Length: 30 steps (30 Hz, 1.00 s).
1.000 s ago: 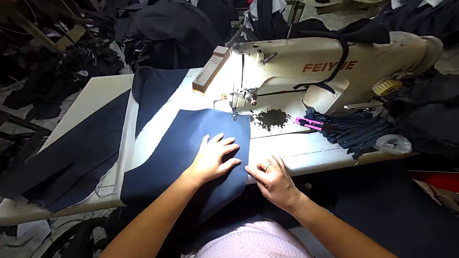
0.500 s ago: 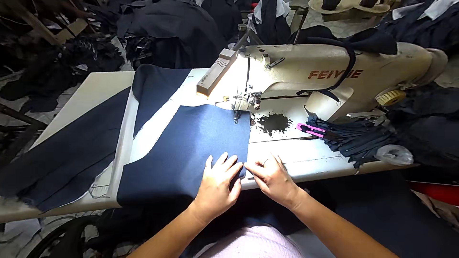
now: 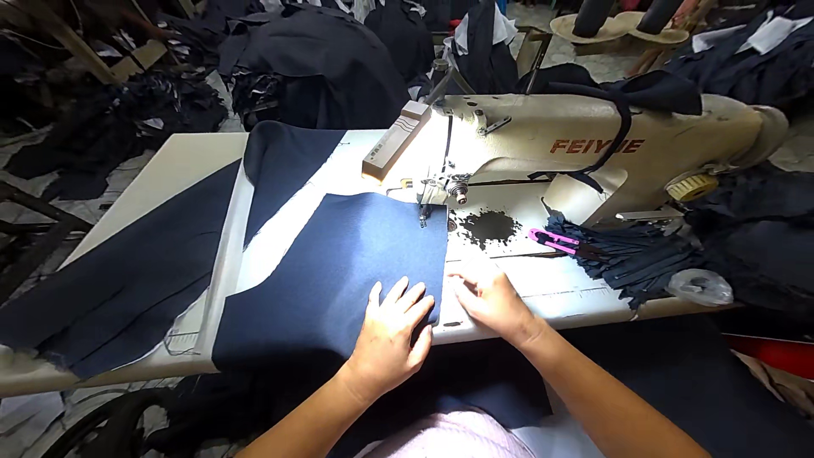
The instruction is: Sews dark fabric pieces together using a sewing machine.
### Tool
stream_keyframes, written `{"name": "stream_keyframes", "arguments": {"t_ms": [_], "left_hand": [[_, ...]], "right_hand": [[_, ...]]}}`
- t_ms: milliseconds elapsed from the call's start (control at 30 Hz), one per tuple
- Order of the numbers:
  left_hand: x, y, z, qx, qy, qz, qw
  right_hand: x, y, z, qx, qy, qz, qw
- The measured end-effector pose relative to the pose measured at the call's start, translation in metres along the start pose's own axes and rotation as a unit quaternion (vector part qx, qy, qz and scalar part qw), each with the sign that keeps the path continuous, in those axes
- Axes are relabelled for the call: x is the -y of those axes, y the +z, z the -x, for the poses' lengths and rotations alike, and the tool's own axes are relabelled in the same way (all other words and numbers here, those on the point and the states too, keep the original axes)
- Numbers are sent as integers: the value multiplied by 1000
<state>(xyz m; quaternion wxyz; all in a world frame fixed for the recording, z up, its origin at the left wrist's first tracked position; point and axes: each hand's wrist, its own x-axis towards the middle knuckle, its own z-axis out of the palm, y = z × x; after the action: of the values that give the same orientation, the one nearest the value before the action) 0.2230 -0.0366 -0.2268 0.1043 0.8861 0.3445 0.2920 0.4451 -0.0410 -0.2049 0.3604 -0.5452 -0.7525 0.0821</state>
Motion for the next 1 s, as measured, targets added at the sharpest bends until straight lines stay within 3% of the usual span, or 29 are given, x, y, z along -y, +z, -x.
{"name": "stream_keyframes", "arguments": {"t_ms": [233,367,467,567,667,867,1000], "left_hand": [[-1,-5,-4,27,5,-10,1000],[7,-19,-29,31,24,42,998],[11,-31,-62,0,-52,143,988],[13,-36,-90,-60,-120,147,980],[16,-38,-109,-68,-170,175,967],[16,-27,-125,-57,-162,313,934],[8,-22,-129,-142,-139,387,901]], "right_hand": [[10,-7,-32,-7,-12,62,998],[5,-9,-67,-12,133,33,991],[-12,7,-90,-42,188,-3,981],[-13,22,-106,-73,220,-51,971],[-8,30,-107,-82,200,-81,973],[-2,35,-92,-31,78,-20,996],[5,26,-86,30,109,-55,992]]}}
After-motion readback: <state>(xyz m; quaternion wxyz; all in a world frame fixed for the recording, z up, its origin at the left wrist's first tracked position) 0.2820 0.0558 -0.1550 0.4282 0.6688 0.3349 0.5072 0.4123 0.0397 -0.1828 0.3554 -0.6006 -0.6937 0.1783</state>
